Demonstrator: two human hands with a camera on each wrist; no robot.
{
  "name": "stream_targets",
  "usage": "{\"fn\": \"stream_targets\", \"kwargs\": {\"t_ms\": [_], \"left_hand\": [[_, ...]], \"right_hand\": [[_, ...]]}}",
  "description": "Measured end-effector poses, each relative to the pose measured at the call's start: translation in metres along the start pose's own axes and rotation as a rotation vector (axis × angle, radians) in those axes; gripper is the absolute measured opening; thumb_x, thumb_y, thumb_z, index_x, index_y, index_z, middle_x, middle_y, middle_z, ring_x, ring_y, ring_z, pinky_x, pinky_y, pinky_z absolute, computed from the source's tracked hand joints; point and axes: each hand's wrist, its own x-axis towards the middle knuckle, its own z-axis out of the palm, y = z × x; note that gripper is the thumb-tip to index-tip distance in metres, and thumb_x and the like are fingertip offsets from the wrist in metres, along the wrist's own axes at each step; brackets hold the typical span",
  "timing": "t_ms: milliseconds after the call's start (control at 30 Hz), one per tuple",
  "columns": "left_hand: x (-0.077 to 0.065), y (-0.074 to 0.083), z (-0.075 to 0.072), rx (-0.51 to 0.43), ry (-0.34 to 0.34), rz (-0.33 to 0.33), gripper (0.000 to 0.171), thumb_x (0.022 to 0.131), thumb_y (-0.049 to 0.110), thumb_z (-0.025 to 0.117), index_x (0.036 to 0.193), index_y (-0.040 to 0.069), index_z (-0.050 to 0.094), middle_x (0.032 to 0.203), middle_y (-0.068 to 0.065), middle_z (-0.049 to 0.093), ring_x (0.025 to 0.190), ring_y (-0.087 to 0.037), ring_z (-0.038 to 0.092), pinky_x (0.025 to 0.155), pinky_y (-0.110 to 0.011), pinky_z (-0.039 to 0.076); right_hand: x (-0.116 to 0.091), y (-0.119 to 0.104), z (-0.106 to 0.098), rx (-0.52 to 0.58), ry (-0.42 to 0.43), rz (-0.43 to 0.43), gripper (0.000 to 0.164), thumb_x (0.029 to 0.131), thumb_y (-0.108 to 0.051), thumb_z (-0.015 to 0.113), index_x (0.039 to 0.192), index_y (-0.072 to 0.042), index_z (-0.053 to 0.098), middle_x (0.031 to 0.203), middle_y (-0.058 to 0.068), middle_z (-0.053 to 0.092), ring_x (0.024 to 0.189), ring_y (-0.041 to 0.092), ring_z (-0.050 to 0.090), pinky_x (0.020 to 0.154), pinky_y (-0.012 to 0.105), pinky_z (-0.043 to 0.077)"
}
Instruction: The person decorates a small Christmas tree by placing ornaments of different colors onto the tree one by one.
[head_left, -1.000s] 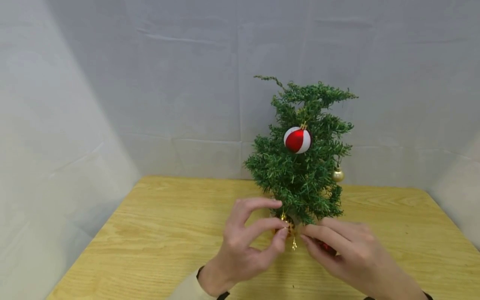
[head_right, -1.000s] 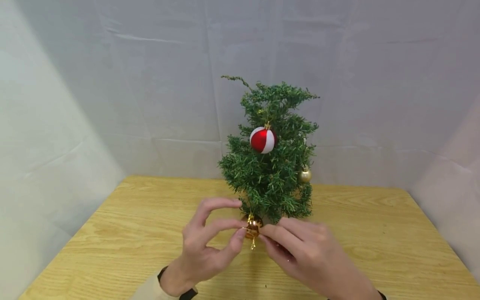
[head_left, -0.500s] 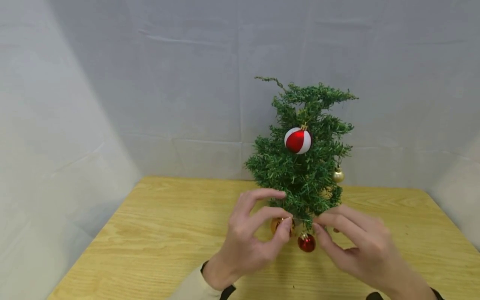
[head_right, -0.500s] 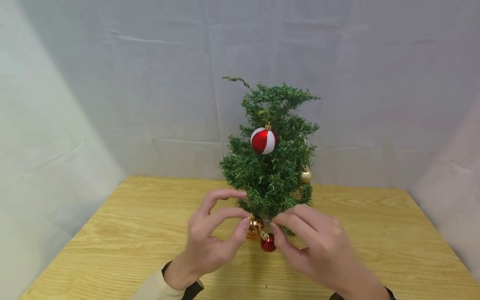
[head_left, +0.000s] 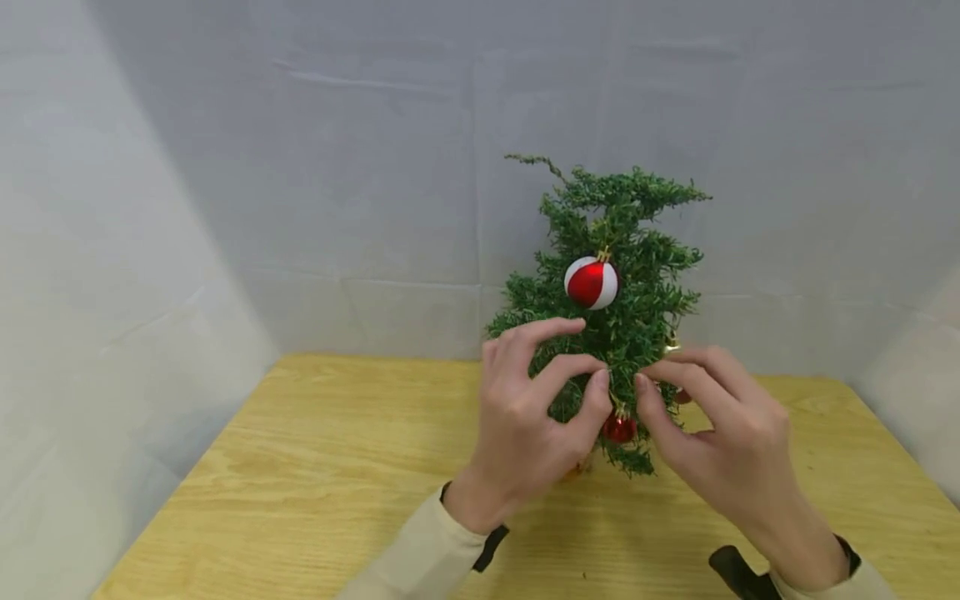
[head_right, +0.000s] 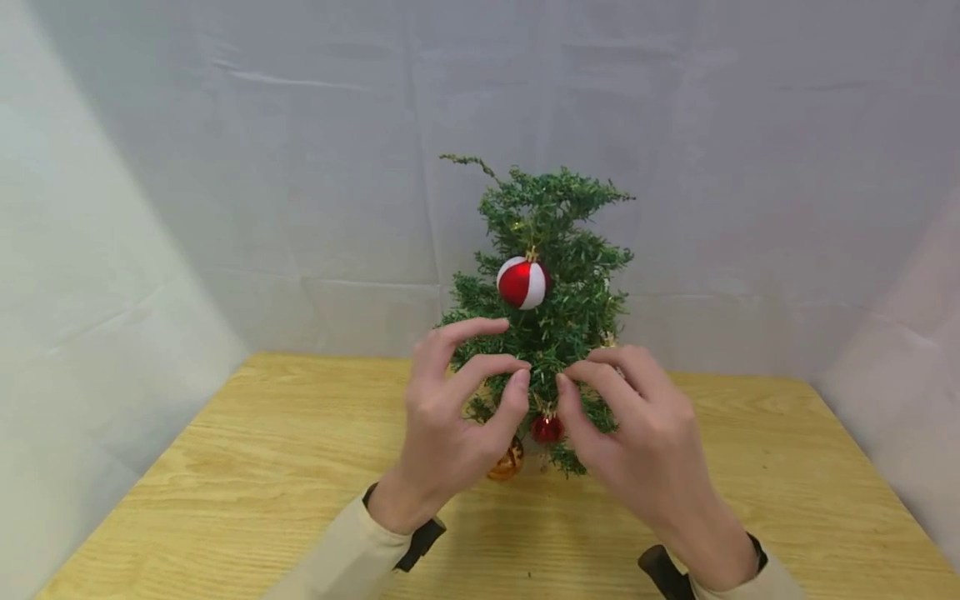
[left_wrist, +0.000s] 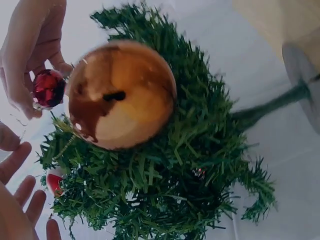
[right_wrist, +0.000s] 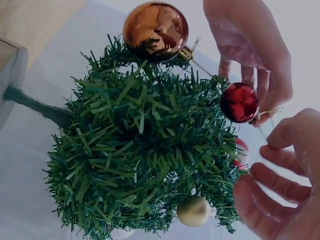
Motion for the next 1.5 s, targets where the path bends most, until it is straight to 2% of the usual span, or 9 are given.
{"fn": "stream_targets", "kwargs": {"t_ms": [167, 333, 467, 600, 700, 900, 1200, 1500], "left_hand": [[0.005, -0.002, 0.005, 0.114, -0.008, -0.011, 0.015, 0.094, 0.022, 0.066, 0.086, 0.015, 0.076, 0.125, -0.009, 0.066, 0.111, -0.026, 0.060, 0.089, -0.043, 0.042], [0.008, -0.004, 0.007, 0.154, -0.022, -0.044, 0.015, 0.093, 0.023, 0.067, 0.086, 0.015, 0.077, 0.130, -0.010, 0.063, 0.115, -0.027, 0.057, 0.089, -0.044, 0.042], [0.008, -0.005, 0.008, 0.162, -0.038, -0.062, 0.015, 0.093, 0.024, 0.068, 0.086, 0.015, 0.077, 0.134, -0.010, 0.061, 0.118, -0.028, 0.055, 0.091, -0.046, 0.041], [0.007, -0.005, 0.009, 0.170, -0.064, -0.086, 0.014, 0.093, 0.025, 0.068, 0.085, 0.016, 0.077, 0.135, -0.010, 0.060, 0.120, -0.028, 0.054, 0.092, -0.046, 0.041], [0.006, -0.006, 0.011, 0.175, -0.084, -0.102, 0.014, 0.092, 0.026, 0.069, 0.085, 0.017, 0.077, 0.136, -0.010, 0.060, 0.121, -0.029, 0.054, 0.092, -0.046, 0.042], [0.002, -0.007, 0.012, 0.187, -0.122, -0.100, 0.013, 0.092, 0.026, 0.070, 0.084, 0.018, 0.076, 0.135, -0.010, 0.061, 0.121, -0.030, 0.054, 0.090, -0.046, 0.043], [-0.001, -0.007, 0.011, 0.200, -0.147, -0.088, 0.012, 0.091, 0.027, 0.071, 0.084, 0.018, 0.076, 0.135, -0.010, 0.060, 0.123, -0.029, 0.052, 0.093, -0.046, 0.041], [-0.003, -0.007, 0.011, 0.189, -0.166, -0.081, 0.012, 0.092, 0.026, 0.070, 0.085, 0.020, 0.077, 0.137, -0.010, 0.059, 0.127, -0.030, 0.051, 0.097, -0.047, 0.041]], "right_hand": [[0.002, 0.006, 0.006, -0.051, -0.043, 0.043, 0.044, 0.103, -0.037, 0.055, 0.083, -0.003, 0.074, 0.085, 0.011, 0.068, 0.063, 0.015, 0.057, 0.060, 0.021, 0.047], [0.003, 0.009, 0.008, -0.065, -0.075, 0.078, 0.039, 0.099, -0.033, 0.056, 0.083, -0.003, 0.074, 0.086, 0.010, 0.067, 0.063, 0.015, 0.057, 0.059, 0.020, 0.047], [0.003, 0.009, 0.006, -0.079, -0.128, 0.109, 0.028, 0.094, -0.025, 0.061, 0.084, -0.003, 0.074, 0.086, 0.009, 0.065, 0.065, 0.016, 0.056, 0.060, 0.022, 0.047], [0.002, 0.007, 0.007, -0.077, -0.150, 0.151, 0.009, 0.085, -0.012, 0.071, 0.082, -0.003, 0.074, 0.085, 0.009, 0.064, 0.066, 0.018, 0.055, 0.061, 0.022, 0.046], [0.002, 0.006, 0.006, -0.095, -0.164, 0.165, 0.003, 0.081, -0.006, 0.075, 0.082, -0.004, 0.074, 0.086, 0.009, 0.064, 0.066, 0.017, 0.056, 0.060, 0.025, 0.046], [0.001, 0.005, 0.005, -0.132, -0.232, 0.163, 0.003, 0.080, -0.005, 0.076, 0.081, -0.005, 0.073, 0.087, 0.009, 0.064, 0.072, 0.018, 0.056, 0.056, 0.033, 0.045], [-0.004, 0.002, 0.003, -0.132, -0.311, 0.161, 0.005, 0.079, -0.006, 0.077, 0.080, -0.008, 0.072, 0.091, 0.007, 0.063, 0.082, 0.022, 0.058, 0.060, 0.036, 0.046], [-0.007, -0.001, 0.003, -0.108, -0.341, 0.144, 0.008, 0.077, -0.005, 0.079, 0.080, -0.010, 0.074, 0.093, 0.006, 0.062, 0.084, 0.021, 0.057, 0.063, 0.037, 0.048]]}}
